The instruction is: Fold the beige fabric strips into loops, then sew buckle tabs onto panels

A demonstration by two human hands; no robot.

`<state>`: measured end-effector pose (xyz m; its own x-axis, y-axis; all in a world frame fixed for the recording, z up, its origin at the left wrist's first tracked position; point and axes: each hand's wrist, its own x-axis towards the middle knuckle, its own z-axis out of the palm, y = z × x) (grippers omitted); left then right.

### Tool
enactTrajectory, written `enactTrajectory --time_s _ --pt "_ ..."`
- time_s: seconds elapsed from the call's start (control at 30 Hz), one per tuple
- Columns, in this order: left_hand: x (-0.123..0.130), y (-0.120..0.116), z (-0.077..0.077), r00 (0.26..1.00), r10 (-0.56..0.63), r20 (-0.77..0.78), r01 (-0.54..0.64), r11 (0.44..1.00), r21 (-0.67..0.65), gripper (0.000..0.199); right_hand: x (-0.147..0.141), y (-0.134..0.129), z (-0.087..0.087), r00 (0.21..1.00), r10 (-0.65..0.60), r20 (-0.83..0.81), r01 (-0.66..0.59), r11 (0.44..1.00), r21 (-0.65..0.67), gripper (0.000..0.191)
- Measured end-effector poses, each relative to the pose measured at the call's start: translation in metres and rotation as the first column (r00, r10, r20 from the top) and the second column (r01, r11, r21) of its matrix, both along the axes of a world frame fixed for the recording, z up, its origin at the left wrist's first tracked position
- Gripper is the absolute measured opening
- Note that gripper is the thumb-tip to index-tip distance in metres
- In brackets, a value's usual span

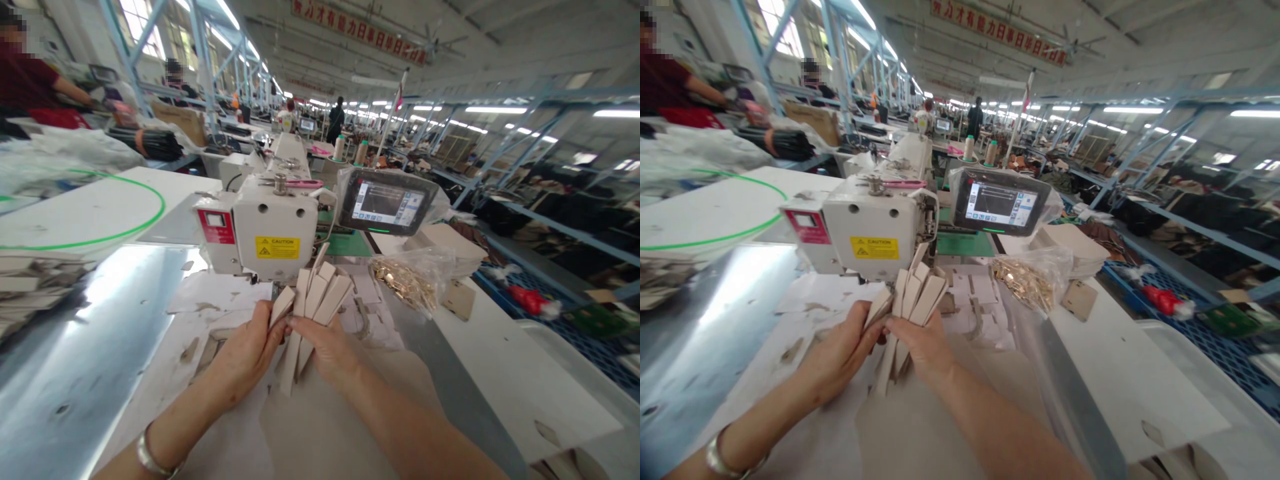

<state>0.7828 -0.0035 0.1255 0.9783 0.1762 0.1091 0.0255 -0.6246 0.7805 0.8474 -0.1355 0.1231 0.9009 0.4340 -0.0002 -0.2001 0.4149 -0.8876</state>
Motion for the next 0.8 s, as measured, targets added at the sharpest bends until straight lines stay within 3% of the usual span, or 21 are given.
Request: enactTrajectory --time_s 0.07,0.13,0.23,0.4,0.47,0.57,0.63,0.8 --pt "0.0 -0.002 -0.004 1.0 -0.015 0.006 0.014 0.998 0.059 0.024 0.0 0.001 0.004 1.0 -0.023 -0.012 0.023 1.0 -0.001 0.016" --pt "0.001 0.0 -0.007 1.0 0.009 0.017 -0.01 0.999 0.036 0.026 0.0 0.001 0.006 0.999 -0.034 -0.009 0.034 0.999 0.008 0.017" --pt "0.004 0.01 -0.005 0.995 0.093 0.044 -0.085 0.984 -0.154 0.032 0.002 0.0 0.004 0.997 -0.072 -0.028 0.072 0.997 -0.007 0.016" --pt "0.007 0.03 0.008 0.938 0.335 0.085 -0.286 0.891 -0.353 0.043 0.01 -0.007 -0.004 0.991 -0.118 -0.058 0.114 0.991 -0.072 0.016" --pt "0.006 0.028 0.009 0.962 0.263 0.07 -0.221 0.904 -0.365 0.04 0.012 -0.008 -0.004 0.992 -0.127 -0.025 0.125 0.989 -0.073 0.015" --pt "0.004 0.019 0.003 0.997 -0.032 0.073 0.052 0.956 -0.287 0.035 0.013 -0.007 -0.002 0.991 -0.132 0.008 0.133 0.99 -0.043 0.015" --pt "0.005 0.014 -0.004 0.99 -0.105 0.091 0.125 0.958 -0.256 0.031 0.013 -0.006 -0.003 0.99 -0.138 0.035 0.138 0.99 -0.014 0.018" --pt "0.006 0.013 -0.016 0.966 0.176 0.191 -0.106 0.939 -0.328 0.027 0.011 -0.006 -0.012 0.993 -0.094 0.077 0.097 0.994 -0.04 0.019"
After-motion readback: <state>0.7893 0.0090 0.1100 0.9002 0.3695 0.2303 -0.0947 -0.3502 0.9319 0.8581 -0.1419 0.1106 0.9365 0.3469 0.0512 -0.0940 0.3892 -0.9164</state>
